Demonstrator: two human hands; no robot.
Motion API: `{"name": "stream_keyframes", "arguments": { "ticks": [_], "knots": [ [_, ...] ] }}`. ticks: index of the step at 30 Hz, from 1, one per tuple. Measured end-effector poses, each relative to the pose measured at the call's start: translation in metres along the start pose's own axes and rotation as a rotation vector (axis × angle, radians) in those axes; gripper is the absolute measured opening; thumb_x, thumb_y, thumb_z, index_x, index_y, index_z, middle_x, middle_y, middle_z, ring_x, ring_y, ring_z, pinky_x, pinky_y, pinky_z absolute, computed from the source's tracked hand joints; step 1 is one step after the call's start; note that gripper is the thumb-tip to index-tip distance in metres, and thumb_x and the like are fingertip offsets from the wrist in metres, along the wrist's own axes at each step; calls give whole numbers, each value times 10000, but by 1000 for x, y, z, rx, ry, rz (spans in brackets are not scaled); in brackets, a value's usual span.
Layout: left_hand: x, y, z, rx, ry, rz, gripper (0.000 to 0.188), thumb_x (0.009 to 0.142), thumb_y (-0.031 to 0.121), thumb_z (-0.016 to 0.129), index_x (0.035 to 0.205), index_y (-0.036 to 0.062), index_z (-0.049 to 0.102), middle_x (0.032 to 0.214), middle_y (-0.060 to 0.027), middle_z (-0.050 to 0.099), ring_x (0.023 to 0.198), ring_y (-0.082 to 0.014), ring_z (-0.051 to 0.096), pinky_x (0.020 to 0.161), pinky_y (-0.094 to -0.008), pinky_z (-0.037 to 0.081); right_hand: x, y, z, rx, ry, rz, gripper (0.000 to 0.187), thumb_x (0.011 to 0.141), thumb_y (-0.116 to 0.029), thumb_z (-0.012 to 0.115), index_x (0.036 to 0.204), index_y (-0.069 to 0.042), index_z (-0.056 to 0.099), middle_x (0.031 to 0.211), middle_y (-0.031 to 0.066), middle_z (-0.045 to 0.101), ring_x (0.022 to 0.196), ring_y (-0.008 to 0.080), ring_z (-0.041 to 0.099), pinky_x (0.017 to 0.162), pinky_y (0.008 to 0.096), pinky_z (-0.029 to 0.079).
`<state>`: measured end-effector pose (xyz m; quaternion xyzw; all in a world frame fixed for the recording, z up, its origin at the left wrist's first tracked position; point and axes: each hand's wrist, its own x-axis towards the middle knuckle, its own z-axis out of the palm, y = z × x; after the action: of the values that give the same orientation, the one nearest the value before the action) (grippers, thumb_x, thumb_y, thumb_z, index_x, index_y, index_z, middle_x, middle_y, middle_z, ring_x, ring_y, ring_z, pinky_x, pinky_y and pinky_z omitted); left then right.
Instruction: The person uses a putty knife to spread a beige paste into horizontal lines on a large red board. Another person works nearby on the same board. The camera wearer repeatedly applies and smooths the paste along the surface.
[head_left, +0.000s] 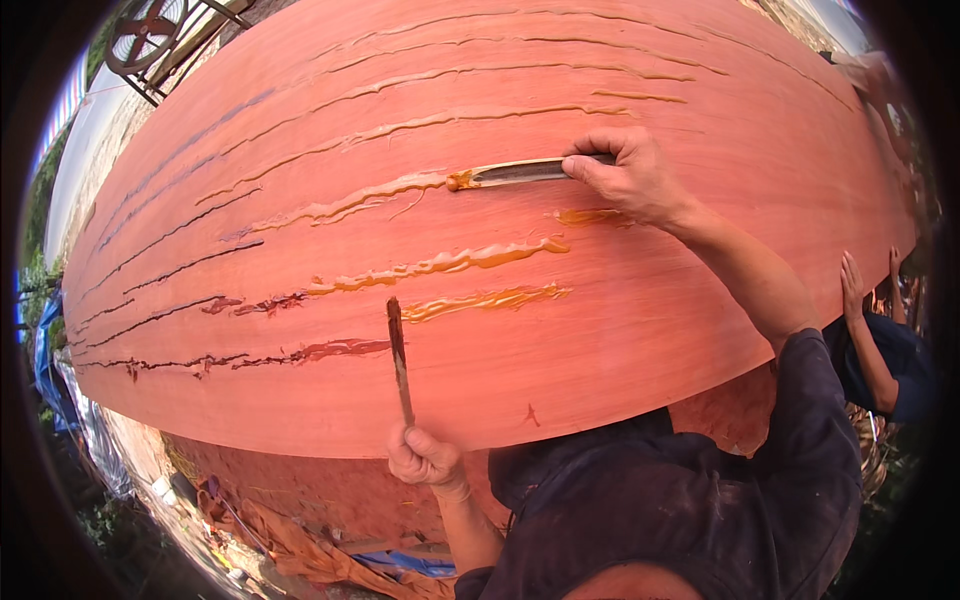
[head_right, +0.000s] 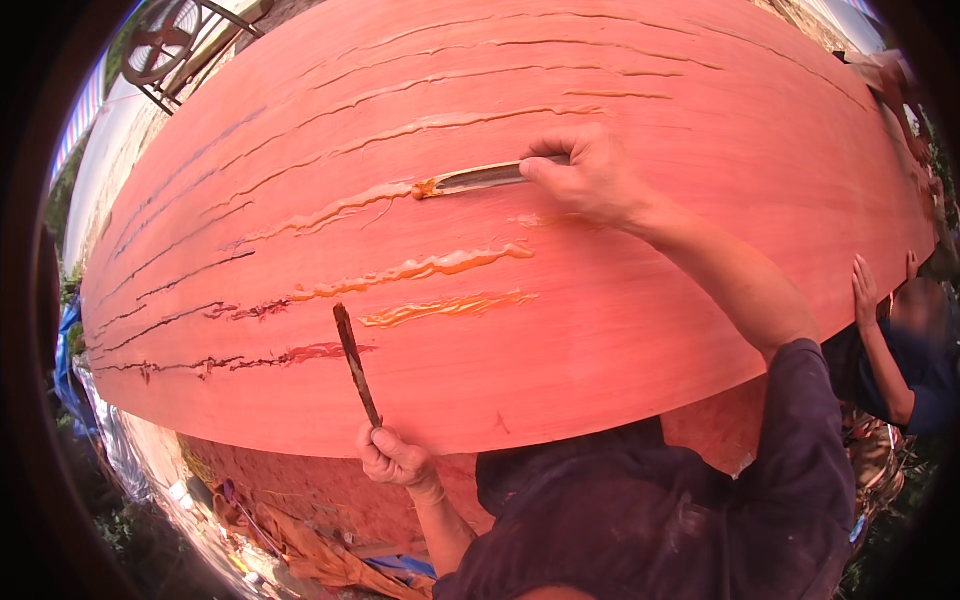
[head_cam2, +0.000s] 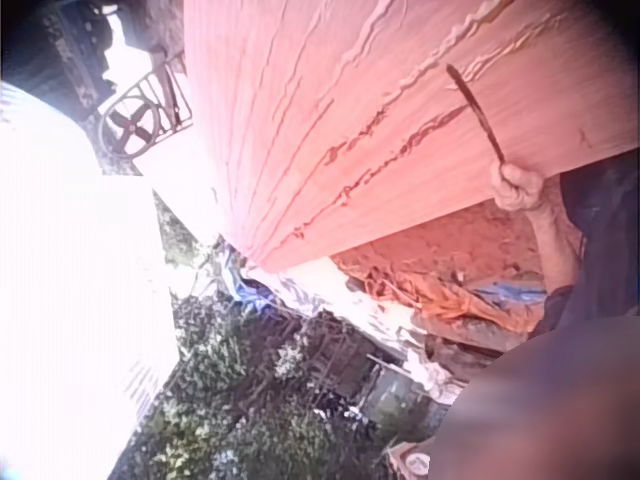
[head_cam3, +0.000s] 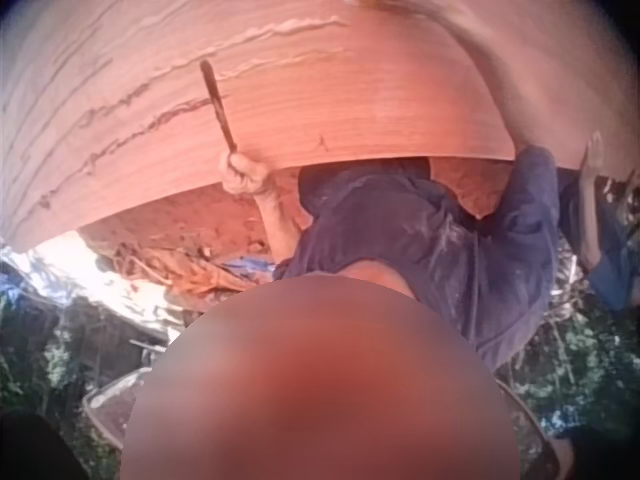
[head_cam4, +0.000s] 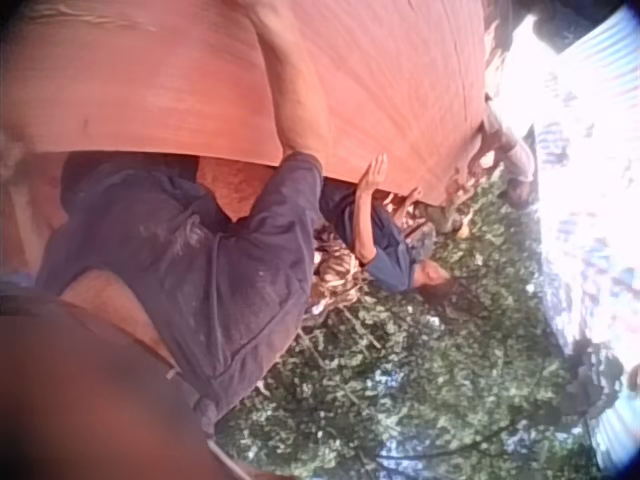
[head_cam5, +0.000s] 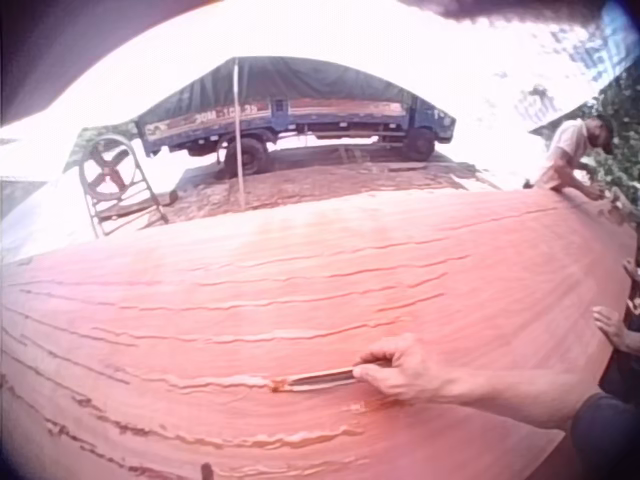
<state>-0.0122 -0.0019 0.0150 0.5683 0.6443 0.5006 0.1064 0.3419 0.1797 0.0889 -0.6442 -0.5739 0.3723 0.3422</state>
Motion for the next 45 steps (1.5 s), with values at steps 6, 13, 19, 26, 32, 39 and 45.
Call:
{"name": "stream_keyframes", "arguments": {
  "ticks": [6, 13, 19, 26, 32, 39, 45],
  "knots": [
    [1, -3, 2, -7, 5, 36, 255, 1057, 148, 448, 1048, -53, 605, 597, 56, 416, 535, -46, 330, 505, -216, 259, 12, -13, 28, -26, -18, 36, 208, 892, -184, 680, 955, -1, 756, 783, 74, 711, 735, 122, 630, 674, 325, 506],
    [1, -1, 1, -8, 0, 20, 268, 1060, 155, 451, 1039, -54, 618, 590, 55, 411, 532, -46, 331, 503, -220, 258, 35, -36, 44, 215, -70, 30, 204, 907, -201, 722, 958, -6, 753, 780, 14, 670, 730, 83, 570, 659, 277, 463],
    [3, 3, 5, -50, 34, 22, 276, 1064, 162, 456, 1036, -54, 624, 608, 62, 403, 548, -45, 325, 509, -220, 255, 28, -51, 2, 401, 29, -13, 236, 859, -261, 800, 956, -50, 757, 729, -32, 621, 637, 58, 494, 537, 251, 367],
    [3, -1, 3, -27, 13, 8, 260, 1064, 155, 453, 1016, -49, 608, 614, 65, 383, 558, -41, 311, 506, -224, 239, -67, -27, -56, 534, -37, 169, 243, 917, -295, 760, 975, -65, 706, 763, -23, 635, 602, 10, 488, 482, 173, 342],
    [2, 2, 4, -36, 18, -25, 267, 1069, 169, 454, 1008, -39, 608, 623, 64, 382, 566, -43, 315, 507, -227, 247, -163, 14, -61, 607, -70, 512, 195, 957, -248, 709, 1039, -71, 698, 828, 3, 677, 611, 15, 497, 492, 172, 364],
    [4, 4, 3, -74, 18, -63, 285, 1069, 181, 466, 997, -38, 634, 634, 58, 401, 576, -50, 336, 513, -226, 267, -203, 54, -45, 557, 73, 532, 165, 974, -212, 681, 1049, -66, 691, 823, -6, 658, 622, 30, 485, 540, 176, 368],
    [3, 3, 0, -18, 10, -102, 300, 1058, 218, 467, 1024, -37, 622, 665, 26, 475, 588, -78, 413, 520, -241, 339, -204, 54, -36, 478, 88, 441, 170, 985, -188, 666, 1042, -34, 706, 807, -32, 618, 658, 37, 477, 586, 201, 385]
  ]
}}
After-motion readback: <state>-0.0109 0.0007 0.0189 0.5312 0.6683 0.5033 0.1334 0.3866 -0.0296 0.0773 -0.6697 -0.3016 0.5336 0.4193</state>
